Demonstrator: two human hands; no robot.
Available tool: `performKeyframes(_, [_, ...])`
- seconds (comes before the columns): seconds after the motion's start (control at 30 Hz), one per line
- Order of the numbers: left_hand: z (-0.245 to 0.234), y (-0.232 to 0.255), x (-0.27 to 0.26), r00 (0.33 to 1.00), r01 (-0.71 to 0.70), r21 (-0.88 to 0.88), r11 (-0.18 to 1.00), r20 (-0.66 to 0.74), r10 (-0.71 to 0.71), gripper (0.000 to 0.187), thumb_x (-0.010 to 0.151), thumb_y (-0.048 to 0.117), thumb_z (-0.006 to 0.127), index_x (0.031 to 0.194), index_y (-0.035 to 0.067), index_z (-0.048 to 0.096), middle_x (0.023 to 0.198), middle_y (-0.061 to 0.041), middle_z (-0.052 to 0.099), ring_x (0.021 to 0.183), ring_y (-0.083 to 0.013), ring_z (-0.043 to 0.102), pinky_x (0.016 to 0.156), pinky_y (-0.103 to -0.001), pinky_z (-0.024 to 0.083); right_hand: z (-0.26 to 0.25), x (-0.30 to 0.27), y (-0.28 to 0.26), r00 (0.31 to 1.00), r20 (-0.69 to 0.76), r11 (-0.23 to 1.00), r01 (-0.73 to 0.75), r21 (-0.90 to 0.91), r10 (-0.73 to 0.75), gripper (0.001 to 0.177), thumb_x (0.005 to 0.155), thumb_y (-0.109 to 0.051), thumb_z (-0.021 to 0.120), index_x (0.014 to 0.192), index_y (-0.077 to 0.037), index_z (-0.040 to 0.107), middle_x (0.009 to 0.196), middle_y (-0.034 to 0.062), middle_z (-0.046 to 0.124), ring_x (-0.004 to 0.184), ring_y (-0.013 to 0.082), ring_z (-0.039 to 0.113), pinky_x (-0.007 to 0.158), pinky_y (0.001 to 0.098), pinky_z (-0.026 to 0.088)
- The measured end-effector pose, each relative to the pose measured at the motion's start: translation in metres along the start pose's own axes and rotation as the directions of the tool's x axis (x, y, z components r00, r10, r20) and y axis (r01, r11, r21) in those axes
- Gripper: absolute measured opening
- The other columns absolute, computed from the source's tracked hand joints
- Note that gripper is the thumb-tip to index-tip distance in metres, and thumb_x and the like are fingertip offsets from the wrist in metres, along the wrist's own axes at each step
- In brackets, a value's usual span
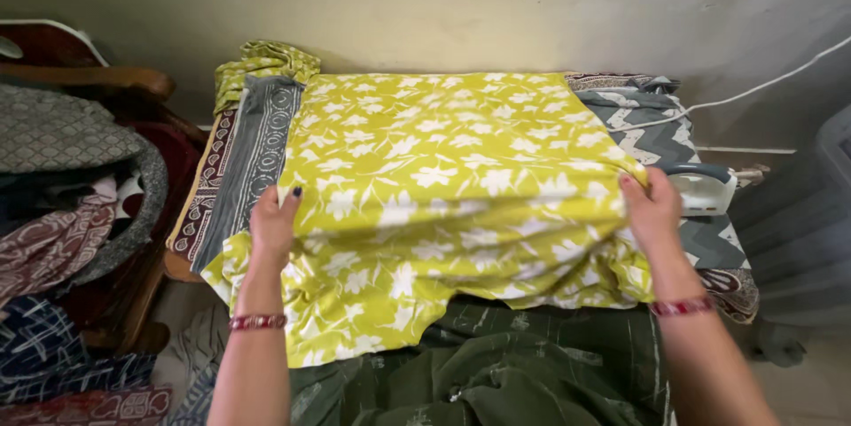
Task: The person irons a yellow floral-patterned cloth on a patterned ironing board. They use a white electric iron to smooth the fabric, frequently adjusting and folding the cloth to ensure all sections are treated. The person works methodically across the surface of the item.
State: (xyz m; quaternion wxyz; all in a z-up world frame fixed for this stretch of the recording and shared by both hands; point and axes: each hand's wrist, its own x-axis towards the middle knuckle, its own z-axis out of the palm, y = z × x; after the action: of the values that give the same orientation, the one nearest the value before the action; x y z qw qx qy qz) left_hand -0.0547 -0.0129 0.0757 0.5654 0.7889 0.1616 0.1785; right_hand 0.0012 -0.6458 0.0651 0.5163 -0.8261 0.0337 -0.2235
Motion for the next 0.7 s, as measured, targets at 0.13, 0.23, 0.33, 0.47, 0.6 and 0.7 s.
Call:
performKeyframes(0.13, [-0.022, 0.028, -0.055, 0.997, 0.016, 0.14, 0.99, 0.067, -0.026, 0.023, 0.095, 0.022, 0.07, 0.097, -0.001, 0.064, 0.084, -0.009, 0.067, 0.074, -0.015, 0.052, 0.067, -0.035, 0.046, -0.04, -0.051, -0.043, 0.997, 0.006, 0.961, -0.07, -0.266, 0.074, 0.022, 0.098, -0.017, 0.074, 0.112, 0.001, 0.07, 0.087, 0.0078, 0.069, 0.074, 0.0099, 0.059, 0.065, 0.0269, 0.047])
performKeyframes(0.23, [-0.03, 0.021, -0.09, 0.992, 0.074, 0.186, 0.98, 0.09, -0.093, 0.022, 0.093, 0.022, 0.07, 0.1, 0.001, 0.068, 0.086, -0.01, 0.071, 0.075, -0.0172, 0.06, 0.069, -0.035, 0.049, -0.056, -0.092, -0.039, 0.978, 0.043, 0.947, -0.184, -0.264, 0.202, 0.026, 0.098, -0.021, 0.073, 0.115, -0.001, 0.07, 0.088, 0.0127, 0.072, 0.071, 0.0134, 0.062, 0.063, 0.0306, 0.049])
performKeyframes(0.33, [-0.04, -0.002, -0.119, 0.97, 0.182, 0.223, 0.958, 0.119, -0.212, 0.025, 0.089, 0.022, 0.073, 0.1, 0.0, 0.069, 0.087, -0.013, 0.074, 0.077, -0.0205, 0.065, 0.071, -0.037, 0.052, -0.06, -0.118, -0.025, 0.931, 0.092, 0.889, -0.302, -0.344, 0.352, 0.038, 0.091, -0.023, 0.074, 0.125, -0.006, 0.066, 0.088, 0.0158, 0.074, 0.066, 0.0215, 0.067, 0.062, 0.0369, 0.054])
performKeyframes(0.47, [-0.042, -0.028, -0.137, 0.957, 0.192, 0.393, 0.899, 0.128, -0.261, 0.048, 0.081, 0.023, 0.076, 0.125, 0.009, 0.061, 0.087, -0.017, 0.074, 0.081, -0.0273, 0.071, 0.076, -0.04, 0.055, -0.066, -0.135, 0.004, 0.891, 0.157, 0.715, -0.225, -0.661, 0.426, 0.052, 0.085, -0.027, 0.078, 0.133, -0.016, 0.061, 0.093, 0.0199, 0.075, 0.074, 0.0333, 0.071, 0.069, 0.0436, 0.055])
performKeyframes(0.6, [-0.047, -0.031, -0.145, 0.927, 0.148, 0.617, 0.773, 0.187, -0.326, 0.078, 0.08, 0.025, 0.074, 0.152, 0.029, 0.046, 0.095, -0.022, 0.073, 0.092, -0.0379, 0.07, 0.082, -0.048, 0.054, -0.068, -0.147, 0.04, 0.86, 0.265, 0.717, -0.153, -0.68, 0.436, 0.046, 0.082, -0.029, 0.075, 0.125, -0.017, 0.066, 0.091, 0.0207, 0.076, 0.08, 0.0355, 0.074, 0.076, 0.0438, 0.059])
performKeyframes(0.7, [-0.048, -0.029, -0.148, 0.884, 0.002, 0.803, 0.595, 0.277, -0.376, 0.068, 0.081, 0.028, 0.072, 0.145, 0.033, 0.051, 0.109, -0.02, 0.073, 0.102, -0.0387, 0.068, 0.087, -0.05, 0.054, -0.071, -0.152, 0.056, 0.738, 0.409, 0.691, -0.108, -0.714, 0.537, 0.034, 0.081, -0.029, 0.072, 0.113, -0.019, 0.071, 0.095, 0.0146, 0.078, 0.087, 0.03, 0.076, 0.08, 0.0419, 0.061])
